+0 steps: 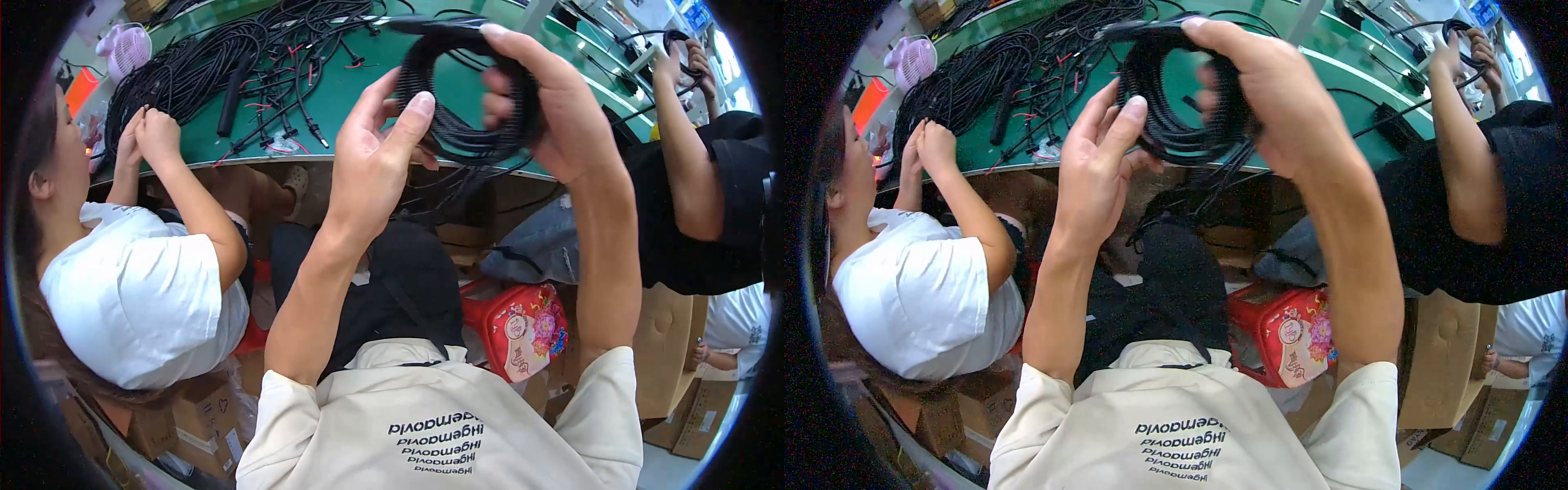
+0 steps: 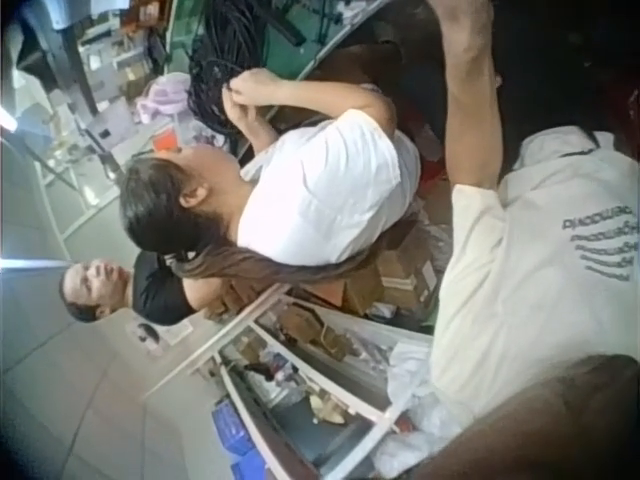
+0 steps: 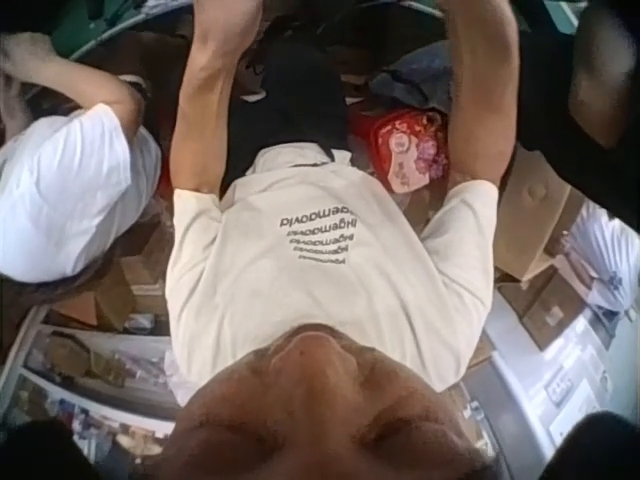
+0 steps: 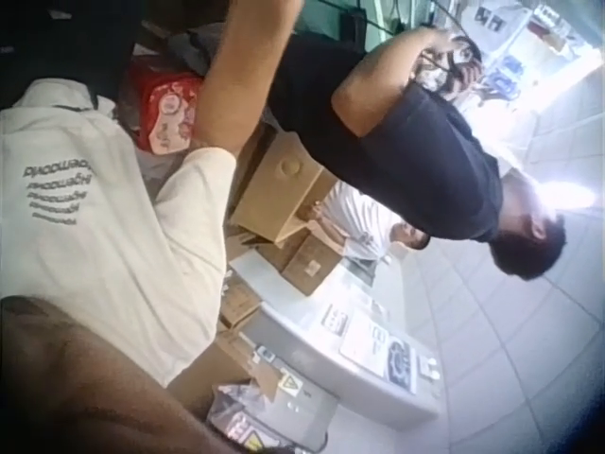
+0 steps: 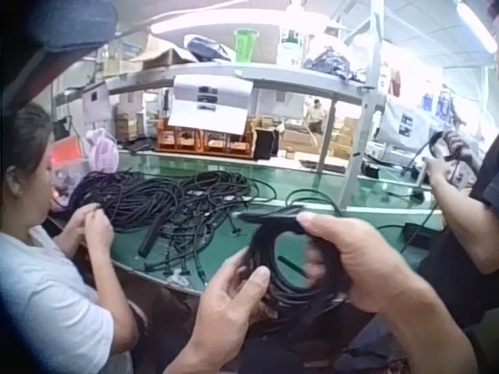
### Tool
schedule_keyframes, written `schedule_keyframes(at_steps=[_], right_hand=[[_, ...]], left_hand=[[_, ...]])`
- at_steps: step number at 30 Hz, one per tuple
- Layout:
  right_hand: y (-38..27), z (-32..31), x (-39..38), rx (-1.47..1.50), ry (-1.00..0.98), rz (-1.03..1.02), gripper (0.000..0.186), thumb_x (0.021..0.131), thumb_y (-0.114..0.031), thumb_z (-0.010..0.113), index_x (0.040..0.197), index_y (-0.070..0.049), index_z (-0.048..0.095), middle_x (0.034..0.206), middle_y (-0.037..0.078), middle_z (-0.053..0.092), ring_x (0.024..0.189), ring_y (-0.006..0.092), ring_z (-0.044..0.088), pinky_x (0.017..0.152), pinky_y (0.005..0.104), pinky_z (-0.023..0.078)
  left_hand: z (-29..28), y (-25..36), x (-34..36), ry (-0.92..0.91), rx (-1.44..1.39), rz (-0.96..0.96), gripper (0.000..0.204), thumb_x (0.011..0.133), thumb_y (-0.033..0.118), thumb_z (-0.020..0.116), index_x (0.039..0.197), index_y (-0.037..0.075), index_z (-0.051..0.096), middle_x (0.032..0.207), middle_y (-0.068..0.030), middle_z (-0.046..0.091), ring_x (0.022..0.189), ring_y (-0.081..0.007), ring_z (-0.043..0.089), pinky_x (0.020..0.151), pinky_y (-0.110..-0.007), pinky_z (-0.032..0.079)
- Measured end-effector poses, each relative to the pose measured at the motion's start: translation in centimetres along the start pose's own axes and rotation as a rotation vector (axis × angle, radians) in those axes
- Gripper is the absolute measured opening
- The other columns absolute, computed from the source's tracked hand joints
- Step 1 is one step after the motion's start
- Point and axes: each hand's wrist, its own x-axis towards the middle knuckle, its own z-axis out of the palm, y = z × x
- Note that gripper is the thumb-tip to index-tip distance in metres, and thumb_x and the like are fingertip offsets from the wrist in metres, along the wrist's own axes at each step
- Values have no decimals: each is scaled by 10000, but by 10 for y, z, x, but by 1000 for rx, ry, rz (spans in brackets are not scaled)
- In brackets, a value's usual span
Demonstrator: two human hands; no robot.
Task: Coiling and organizing electrical cables at a workshop workstation.
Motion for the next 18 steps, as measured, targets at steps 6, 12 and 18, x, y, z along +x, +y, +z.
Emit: schedule_keyframes(at_steps=[6,12,18], right_hand=[[21,-18,-14,130,-179,272,316,904,-361,624,740,-110,522,525,-67,379,414,39,335,392,217,320],[82,-4,-52,229,-250,447,407,960,-362,526,962,35,617,772,73,640,640,131,622,586,257,551],[111,-9,-59,344,-531,746,493,974,-410,448,1041,63,569,840,151,665,660,198,666,574,275,554]], left_hand=[[-15,12,-14,-96,79,29,624,879,322,667,1319,-49,428,1052,-98,569,980,-133,551,805,-268,473],[-45,-9,-68,-208,-18,-295,254,932,120,505,1125,-44,518,892,-61,577,658,-121,602,619,-250,499],[-54,-11,-89,-231,135,-357,281,931,123,542,1159,-42,538,964,-77,600,712,-139,623,633,-280,526]])
